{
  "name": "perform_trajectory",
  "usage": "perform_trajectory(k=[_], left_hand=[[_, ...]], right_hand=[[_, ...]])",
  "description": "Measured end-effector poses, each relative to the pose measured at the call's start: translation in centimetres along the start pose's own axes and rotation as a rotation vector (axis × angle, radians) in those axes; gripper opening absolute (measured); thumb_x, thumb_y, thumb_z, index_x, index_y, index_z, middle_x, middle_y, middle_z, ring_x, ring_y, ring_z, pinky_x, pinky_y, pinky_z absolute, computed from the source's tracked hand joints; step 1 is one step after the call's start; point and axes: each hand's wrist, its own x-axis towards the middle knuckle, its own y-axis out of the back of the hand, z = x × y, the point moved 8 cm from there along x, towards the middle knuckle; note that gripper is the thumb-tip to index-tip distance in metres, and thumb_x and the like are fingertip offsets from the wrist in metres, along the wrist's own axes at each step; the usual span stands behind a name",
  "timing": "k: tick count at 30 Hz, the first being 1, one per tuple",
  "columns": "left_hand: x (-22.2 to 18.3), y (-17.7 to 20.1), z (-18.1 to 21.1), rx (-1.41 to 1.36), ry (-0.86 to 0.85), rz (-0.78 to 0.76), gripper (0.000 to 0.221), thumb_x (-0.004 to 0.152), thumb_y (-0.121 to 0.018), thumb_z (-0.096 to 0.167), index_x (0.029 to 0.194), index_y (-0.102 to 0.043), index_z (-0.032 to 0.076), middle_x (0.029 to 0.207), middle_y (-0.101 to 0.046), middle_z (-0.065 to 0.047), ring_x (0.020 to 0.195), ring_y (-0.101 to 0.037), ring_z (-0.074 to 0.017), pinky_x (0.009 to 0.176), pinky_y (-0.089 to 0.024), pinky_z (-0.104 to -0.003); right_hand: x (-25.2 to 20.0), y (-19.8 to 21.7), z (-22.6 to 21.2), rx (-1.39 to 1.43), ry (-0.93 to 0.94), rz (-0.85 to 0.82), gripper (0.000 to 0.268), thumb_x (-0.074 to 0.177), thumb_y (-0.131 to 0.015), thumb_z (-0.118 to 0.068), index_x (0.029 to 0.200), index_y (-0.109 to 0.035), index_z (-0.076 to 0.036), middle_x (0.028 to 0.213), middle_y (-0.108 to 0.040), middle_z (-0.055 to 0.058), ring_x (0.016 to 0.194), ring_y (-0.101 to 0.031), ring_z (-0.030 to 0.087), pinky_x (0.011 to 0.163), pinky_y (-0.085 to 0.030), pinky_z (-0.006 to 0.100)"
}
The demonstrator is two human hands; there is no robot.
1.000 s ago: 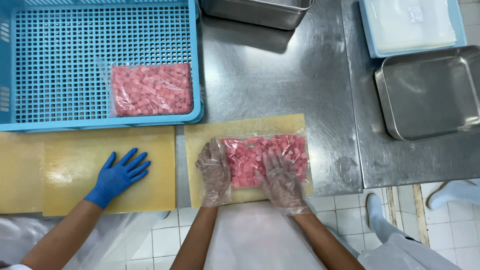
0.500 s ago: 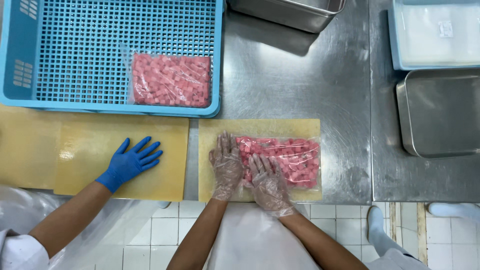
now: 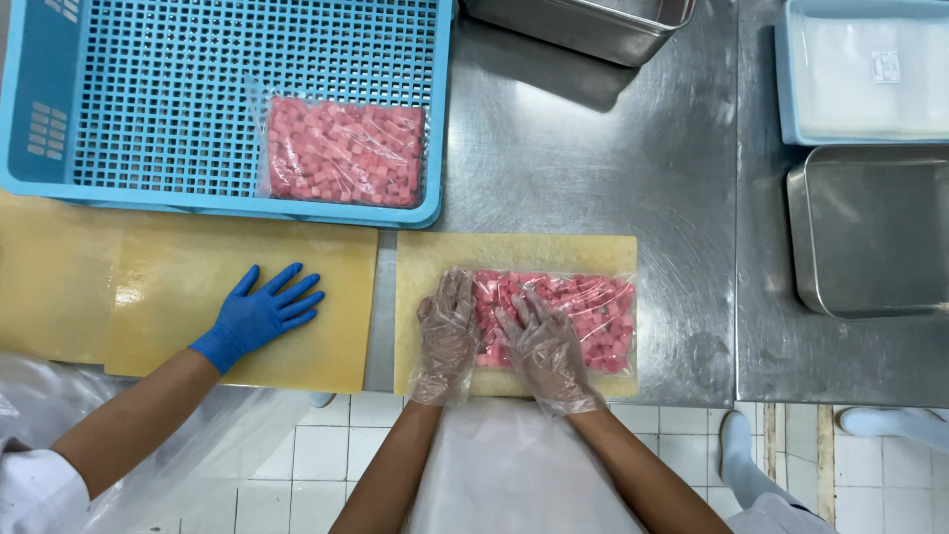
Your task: The person puts diced meat into a clear plastic bag by hand and flattens the bag on a cutting board. The person then moves the flattened bag into a blue crate.
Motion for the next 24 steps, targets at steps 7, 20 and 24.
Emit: perform_trajectory(k=[7,20,24], left_hand=[[0.2,1.5,0.4,-0.048,0.000,-0.013,0.080,0.082,-0.065,0.015,0.158,-0.039,0.014,0.162,-0.041,-0.011,0.150,-0.035,-0.0253,0.114,-0.033,-0.048],[0.6,2.6,0.4,-0.151,0.039,0.050,0.075,0.084,-0.062,0.013,0.157,-0.040,0.012,0.158,-0.044,-0.014,0.144,-0.044,-0.0311,0.117,-0.035,-0.045],[0.6,2.5,0.4,-0.152,0.042,0.056,0.078,0.082,-0.062,0.013,0.157,-0.040,0.012,0.157,-0.045,-0.016,0.144,-0.044,-0.0315,0.118,-0.035,-0.046]], right_hand=[[1.4,4.4,-0.1,-0.087,-0.004,0.156,0.059,0.094,-0.042,-0.053,0.150,-0.051,-0.034,0.152,-0.055,0.003,0.147,-0.039,0.044,0.109,-0.028,0.069],[2.1,2.0,1.3,-0.838,0.182,0.217,0.055,0.091,-0.047,-0.055,0.139,-0.061,-0.032,0.143,-0.064,0.002,0.145,-0.044,0.039,0.105,-0.036,0.063],[1.5,1.4,0.9,-1.033,0.232,0.206,0.053,0.091,-0.048,-0.055,0.137,-0.062,-0.031,0.142,-0.064,0.002,0.144,-0.045,0.038,0.105,-0.037,0.061]])
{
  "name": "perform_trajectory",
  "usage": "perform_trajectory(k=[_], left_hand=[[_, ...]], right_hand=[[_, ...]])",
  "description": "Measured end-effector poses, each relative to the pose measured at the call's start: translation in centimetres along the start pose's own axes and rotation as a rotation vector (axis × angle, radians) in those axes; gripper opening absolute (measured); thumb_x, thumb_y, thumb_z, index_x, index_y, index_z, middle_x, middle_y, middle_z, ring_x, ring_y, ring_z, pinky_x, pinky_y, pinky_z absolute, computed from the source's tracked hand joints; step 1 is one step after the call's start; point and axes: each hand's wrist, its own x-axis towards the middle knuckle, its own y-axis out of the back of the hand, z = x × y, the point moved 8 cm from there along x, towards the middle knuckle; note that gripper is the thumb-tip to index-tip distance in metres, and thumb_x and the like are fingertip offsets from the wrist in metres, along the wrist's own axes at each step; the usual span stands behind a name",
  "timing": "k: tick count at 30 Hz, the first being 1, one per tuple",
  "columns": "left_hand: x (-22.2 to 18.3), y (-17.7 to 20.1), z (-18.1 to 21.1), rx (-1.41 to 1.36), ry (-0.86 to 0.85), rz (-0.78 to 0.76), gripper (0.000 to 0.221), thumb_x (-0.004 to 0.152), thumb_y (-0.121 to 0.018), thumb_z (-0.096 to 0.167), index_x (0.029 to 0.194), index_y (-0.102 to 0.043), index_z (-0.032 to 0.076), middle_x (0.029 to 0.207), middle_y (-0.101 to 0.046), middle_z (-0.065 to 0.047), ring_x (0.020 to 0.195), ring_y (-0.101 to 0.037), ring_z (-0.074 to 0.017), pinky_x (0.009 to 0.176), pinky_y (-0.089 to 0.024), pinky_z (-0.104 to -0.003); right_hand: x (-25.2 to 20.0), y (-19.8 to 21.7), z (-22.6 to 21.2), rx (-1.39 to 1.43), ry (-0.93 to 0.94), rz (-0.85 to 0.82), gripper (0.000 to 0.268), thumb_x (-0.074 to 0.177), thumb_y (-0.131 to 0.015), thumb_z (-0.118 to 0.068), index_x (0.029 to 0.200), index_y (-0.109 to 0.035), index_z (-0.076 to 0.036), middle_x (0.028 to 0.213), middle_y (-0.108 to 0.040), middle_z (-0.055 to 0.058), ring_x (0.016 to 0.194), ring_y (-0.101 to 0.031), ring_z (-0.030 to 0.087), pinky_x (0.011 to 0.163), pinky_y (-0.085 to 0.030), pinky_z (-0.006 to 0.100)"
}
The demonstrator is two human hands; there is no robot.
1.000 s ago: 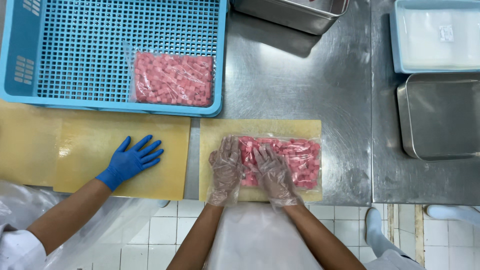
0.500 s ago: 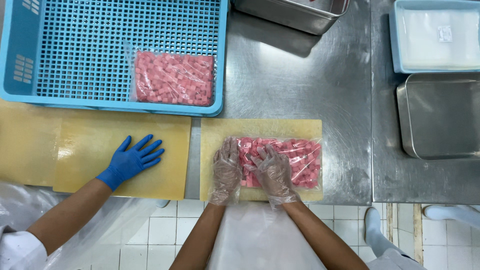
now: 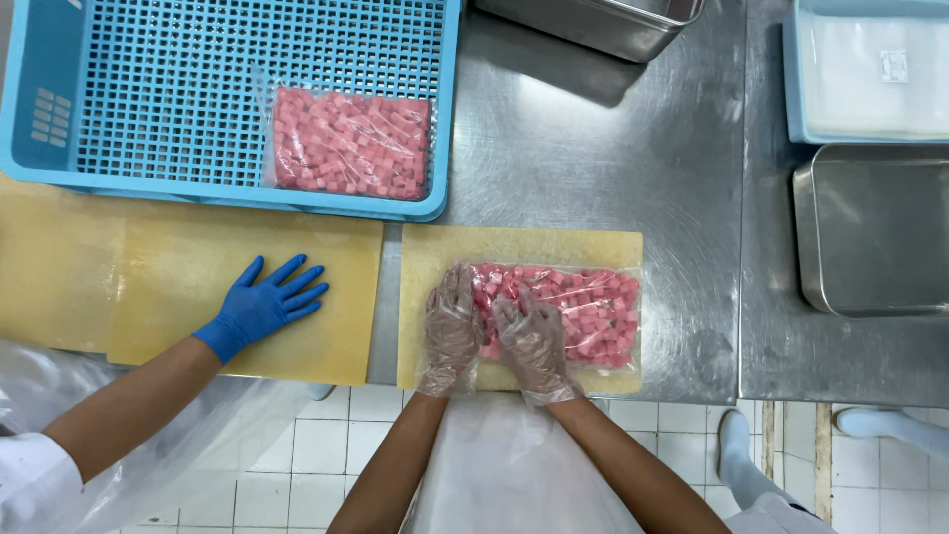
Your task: The person puts diced meat into a clear plastic bag by hand and flattens the bag on a cutting board. The person then moves the flattened bag into a blue crate.
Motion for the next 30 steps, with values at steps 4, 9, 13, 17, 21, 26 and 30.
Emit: perform_trajectory(k=[4,9,13,17,21,26,30], left_hand=[[-0.3,0.0,0.2,0.021,-0.006,-0.010,0.078,0.081,-0.064,0.012,0.156,-0.041,0.010,0.155,-0.045,-0.018,0.143,-0.046,-0.0330,0.119,-0.035,-0.046],[0.1,1.9,1.8,0.088,0.010,-0.041,0.087,0.074,-0.072,0.020,0.155,-0.041,0.010,0.157,-0.043,-0.017,0.145,-0.044,-0.0298,0.121,-0.033,-0.045],[0.5,1.8,1.0,0.042,0.035,0.018,0.083,0.074,-0.072,0.018,0.152,-0.046,0.009,0.155,-0.047,-0.016,0.144,-0.045,-0.0298,0.118,-0.036,-0.048],[-0.4,0.8,0.8,0.131,-0.100,0.196,0.066,0.094,-0.055,0.019,0.156,-0.037,0.002,0.158,-0.043,-0.023,0.144,-0.047,-0.0369,0.116,-0.041,-0.050],[0.0,0.4,0.0,0.082,0.037,0.043,0.072,0.082,-0.070,0.022,0.151,-0.049,0.012,0.158,-0.046,-0.013,0.147,-0.041,-0.0290,0.119,-0.038,-0.046],[0.0,0.4,0.3,0.082,0.051,-0.029,0.072,0.087,-0.065,0.021,0.155,-0.043,0.016,0.162,-0.041,-0.009,0.150,-0.037,-0.0249,0.119,-0.036,-0.045],[-0.4,0.3,0.7,0.112,-0.132,0.103,0.075,0.096,-0.058,0.022,0.161,-0.024,0.005,0.164,-0.033,-0.019,0.151,-0.036,-0.0329,0.123,-0.032,-0.046]], right_hand=[[-0.6,0.6,-1.6,-0.276,0.113,0.015,0.051,0.092,-0.049,-0.055,0.134,-0.064,-0.030,0.141,-0.065,0.001,0.144,-0.046,0.035,0.105,-0.038,0.059],[0.1,-0.6,-2.9,-0.559,0.232,0.025,0.049,0.093,-0.051,-0.056,0.132,-0.066,-0.029,0.139,-0.066,0.001,0.144,-0.047,0.032,0.105,-0.039,0.057],[0.2,-2.5,-3.0,-0.839,0.327,0.005,0.048,0.094,-0.053,-0.056,0.129,-0.068,-0.028,0.138,-0.067,0.001,0.143,-0.048,0.030,0.105,-0.040,0.054],[-0.5,-3.3,-3.2,-1.123,0.420,0.010,0.046,0.095,-0.054,-0.056,0.127,-0.070,-0.026,0.137,-0.068,0.001,0.142,-0.049,0.027,0.105,-0.041,0.052],[-1.7,-2.7,-3.7,-1.307,0.494,0.000,0.046,0.095,-0.055,-0.056,0.125,-0.071,-0.025,0.136,-0.069,0.000,0.142,-0.050,0.026,0.105,-0.042,0.050],[-3.7,-3.4,-3.8,-1.682,0.645,0.007,0.044,0.097,-0.057,-0.056,0.122,-0.074,-0.024,0.134,-0.071,0.000,0.141,-0.052,0.022,0.105,-0.043,0.047],[-2.9,-4.3,-5.1,-1.870,0.734,0.029,0.044,0.098,-0.059,-0.056,0.121,-0.075,-0.023,0.133,-0.071,0.000,0.141,-0.053,0.020,0.105,-0.044,0.045]])
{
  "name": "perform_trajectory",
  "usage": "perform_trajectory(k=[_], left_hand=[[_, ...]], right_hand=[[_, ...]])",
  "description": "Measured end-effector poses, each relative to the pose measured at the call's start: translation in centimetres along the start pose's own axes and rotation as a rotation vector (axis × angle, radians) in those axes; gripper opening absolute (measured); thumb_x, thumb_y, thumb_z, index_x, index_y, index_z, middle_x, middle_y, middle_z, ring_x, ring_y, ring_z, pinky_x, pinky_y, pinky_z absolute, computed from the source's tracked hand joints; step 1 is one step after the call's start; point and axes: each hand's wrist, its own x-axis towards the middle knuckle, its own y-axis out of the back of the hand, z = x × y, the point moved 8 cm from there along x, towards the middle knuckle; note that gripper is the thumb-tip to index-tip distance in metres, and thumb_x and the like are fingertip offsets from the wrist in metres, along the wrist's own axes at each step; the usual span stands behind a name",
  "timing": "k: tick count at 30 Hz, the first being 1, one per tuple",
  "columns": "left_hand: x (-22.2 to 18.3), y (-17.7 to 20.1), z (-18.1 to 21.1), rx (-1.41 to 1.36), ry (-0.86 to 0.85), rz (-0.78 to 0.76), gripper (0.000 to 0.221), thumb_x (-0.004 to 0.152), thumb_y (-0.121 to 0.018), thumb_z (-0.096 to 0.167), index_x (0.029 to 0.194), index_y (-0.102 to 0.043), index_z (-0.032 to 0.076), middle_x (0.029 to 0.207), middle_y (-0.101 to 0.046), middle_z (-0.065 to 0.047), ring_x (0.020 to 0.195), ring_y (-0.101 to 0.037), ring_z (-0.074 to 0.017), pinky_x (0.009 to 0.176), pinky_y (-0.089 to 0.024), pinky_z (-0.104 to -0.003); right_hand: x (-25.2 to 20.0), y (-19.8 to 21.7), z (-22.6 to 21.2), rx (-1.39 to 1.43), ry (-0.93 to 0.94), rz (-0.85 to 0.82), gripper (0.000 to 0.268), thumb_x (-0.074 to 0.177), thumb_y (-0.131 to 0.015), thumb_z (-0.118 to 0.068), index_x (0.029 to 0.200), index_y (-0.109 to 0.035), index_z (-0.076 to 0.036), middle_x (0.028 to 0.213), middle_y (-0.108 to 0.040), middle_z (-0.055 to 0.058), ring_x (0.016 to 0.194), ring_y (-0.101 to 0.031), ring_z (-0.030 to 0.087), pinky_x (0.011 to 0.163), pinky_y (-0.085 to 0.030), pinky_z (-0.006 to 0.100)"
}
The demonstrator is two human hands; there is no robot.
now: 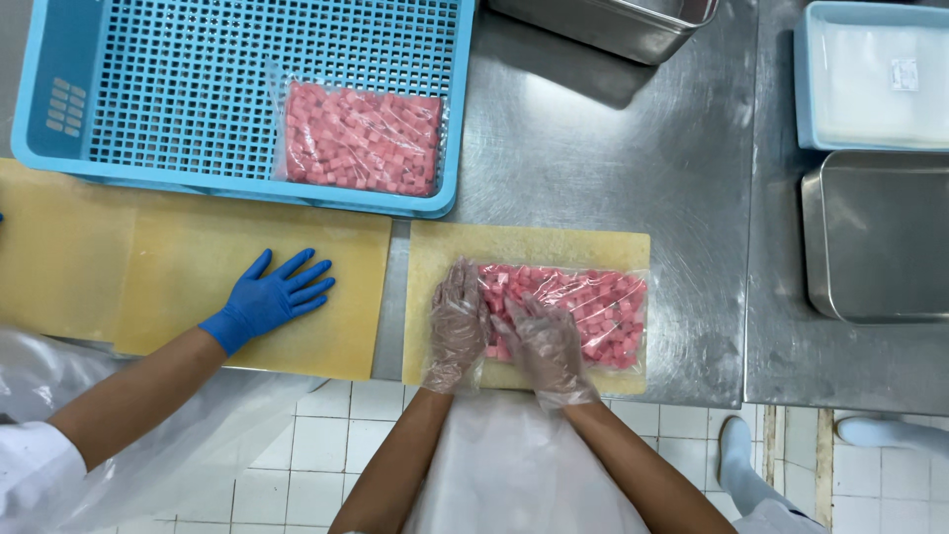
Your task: The person puts diced meat into a clear plastic bag by hand and flattens the bag on a cutting board. The person then moves the flattened bag into a blue crate.
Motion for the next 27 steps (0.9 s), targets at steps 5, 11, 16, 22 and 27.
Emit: perform_trajectory(k=[5,11,16,22,27], left_hand=[[0.0,-1.2,-1.6,-0.100,0.121,0.007,0.080,0.081,-0.071,0.025,0.154,-0.043,0.008,0.153,-0.049,-0.018,0.141,-0.048,-0.0345,0.114,-0.040,-0.049],[-0.1,-0.4,-1.6,-0.200,0.118,0.071,0.069,0.086,-0.068,0.018,0.151,-0.048,0.007,0.150,-0.052,-0.020,0.138,-0.049,-0.0375,0.112,-0.040,-0.050],[0.0,0.8,-0.9,-0.223,0.119,0.069,0.064,0.089,-0.063,0.015,0.151,-0.049,0.007,0.151,-0.051,-0.020,0.139,-0.048,-0.0393,0.113,-0.040,-0.051],[2.6,7.6,2.3,-0.424,0.411,0.000,0.053,0.093,-0.059,0.018,0.145,-0.056,0.007,0.143,-0.058,-0.023,0.133,-0.053,-0.0409,0.115,-0.041,-0.049],[-0.1,-0.2,-0.7,-0.106,0.095,-0.041,0.058,0.089,-0.062,0.014,0.146,-0.054,0.005,0.146,-0.059,-0.020,0.137,-0.052,-0.0357,0.119,-0.035,-0.045]], right_hand=[[-0.1,-6.6,4.8,0.173,-0.371,-0.042,0.045,0.068,-0.082,-0.060,0.110,-0.078,-0.044,0.099,-0.077,-0.010,0.096,-0.073,0.020,0.088,-0.058,0.038],[-2.0,-12.7,5.4,0.497,-0.327,0.183,0.037,0.068,-0.088,-0.052,0.101,-0.082,-0.035,0.093,-0.079,-0.010,0.096,-0.073,0.017,0.090,-0.057,0.033],[0.0,-3.7,1.3,0.128,-0.069,0.154,0.033,0.078,-0.079,-0.032,0.111,-0.076,-0.027,0.104,-0.077,-0.002,0.111,-0.066,0.026,0.095,-0.051,0.046],[1.6,1.4,-2.1,-0.111,-0.045,-0.113,0.040,0.091,-0.062,-0.039,0.130,-0.068,-0.034,0.141,-0.061,-0.001,0.121,-0.053,0.030,0.092,-0.050,0.054],[0.5,-2.0,-2.7,-0.206,0.052,-0.470,0.050,0.100,-0.043,-0.033,0.149,-0.051,-0.032,0.163,-0.043,-0.001,0.152,-0.032,0.029,0.115,-0.033,0.062]])
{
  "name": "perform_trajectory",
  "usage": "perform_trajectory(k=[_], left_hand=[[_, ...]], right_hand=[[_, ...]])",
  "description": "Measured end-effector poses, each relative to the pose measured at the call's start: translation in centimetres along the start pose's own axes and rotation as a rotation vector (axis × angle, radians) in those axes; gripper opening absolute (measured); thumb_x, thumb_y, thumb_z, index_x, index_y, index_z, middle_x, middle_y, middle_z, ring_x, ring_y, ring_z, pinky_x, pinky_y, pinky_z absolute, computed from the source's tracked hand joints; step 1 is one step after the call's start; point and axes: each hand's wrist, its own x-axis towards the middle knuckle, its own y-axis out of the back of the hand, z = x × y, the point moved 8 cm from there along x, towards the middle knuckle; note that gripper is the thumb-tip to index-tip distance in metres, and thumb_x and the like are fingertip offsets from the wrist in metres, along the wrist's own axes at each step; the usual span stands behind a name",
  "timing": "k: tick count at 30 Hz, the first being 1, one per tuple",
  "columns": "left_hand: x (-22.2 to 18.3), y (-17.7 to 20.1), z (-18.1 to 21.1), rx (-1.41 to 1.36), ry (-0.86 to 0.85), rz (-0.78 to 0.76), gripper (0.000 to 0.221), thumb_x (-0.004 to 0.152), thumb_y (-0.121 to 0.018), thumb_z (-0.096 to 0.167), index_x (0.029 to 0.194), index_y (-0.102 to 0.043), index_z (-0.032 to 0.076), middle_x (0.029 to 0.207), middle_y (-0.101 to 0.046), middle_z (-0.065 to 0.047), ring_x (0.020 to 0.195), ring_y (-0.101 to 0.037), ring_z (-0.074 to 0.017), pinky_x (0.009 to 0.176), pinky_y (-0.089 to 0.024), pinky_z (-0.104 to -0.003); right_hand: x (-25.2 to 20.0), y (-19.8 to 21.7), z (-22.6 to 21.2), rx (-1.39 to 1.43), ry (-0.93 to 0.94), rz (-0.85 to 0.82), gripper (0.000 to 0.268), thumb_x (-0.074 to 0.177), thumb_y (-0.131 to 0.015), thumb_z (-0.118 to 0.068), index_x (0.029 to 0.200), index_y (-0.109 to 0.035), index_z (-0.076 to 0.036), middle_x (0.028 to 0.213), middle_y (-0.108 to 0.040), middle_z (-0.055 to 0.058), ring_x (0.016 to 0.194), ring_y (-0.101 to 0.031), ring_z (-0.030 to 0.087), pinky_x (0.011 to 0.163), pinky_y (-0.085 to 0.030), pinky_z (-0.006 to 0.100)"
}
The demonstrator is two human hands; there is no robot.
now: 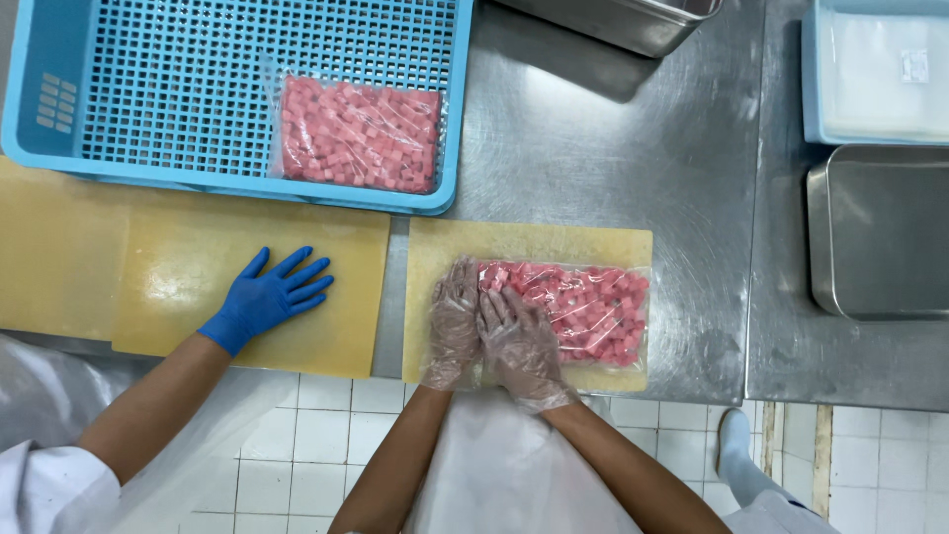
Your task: The person puts diced meat into a clear plastic bag by hand and flattens the bag on a cutting board. The person then moves the flattened bag into a blue crate.
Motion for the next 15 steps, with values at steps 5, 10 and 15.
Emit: perform_trajectory(k=[5,10,15], left_hand=[[0.1,-0.1,0.1,0.062,-0.051,-0.023,0.072,0.086,-0.067,0.017,0.153,-0.044,0.007,0.159,-0.045,-0.015,0.146,-0.042,-0.0311,0.119,-0.033,-0.047],[0.5,-4.2,-2.1,0.181,-0.054,-0.106,0.089,0.075,-0.073,0.034,0.155,-0.042,0.009,0.162,-0.041,-0.013,0.151,-0.034,-0.0275,0.121,-0.028,-0.049],[1.7,-2.3,-1.7,0.215,-0.067,-0.283,0.104,0.068,-0.078,0.050,0.157,-0.039,0.013,0.168,-0.032,-0.007,0.157,-0.022,-0.0235,0.125,-0.020,-0.052]], right_hand=[[-0.5,1.4,-1.1,0.029,0.029,0.230,0.050,0.100,-0.045,-0.033,0.148,-0.051,-0.019,0.156,-0.047,0.006,0.147,-0.037,0.027,0.115,-0.033,0.052],[-2.3,4.9,0.0,0.112,-0.010,0.454,0.055,0.095,-0.054,-0.043,0.138,-0.063,-0.009,0.139,-0.066,0.011,0.138,-0.054,0.025,0.112,-0.040,0.043],[-2.0,1.5,0.3,0.187,0.142,0.376,0.052,0.096,-0.047,-0.040,0.141,-0.061,-0.017,0.154,-0.055,0.008,0.148,-0.043,0.029,0.121,-0.030,0.048]])
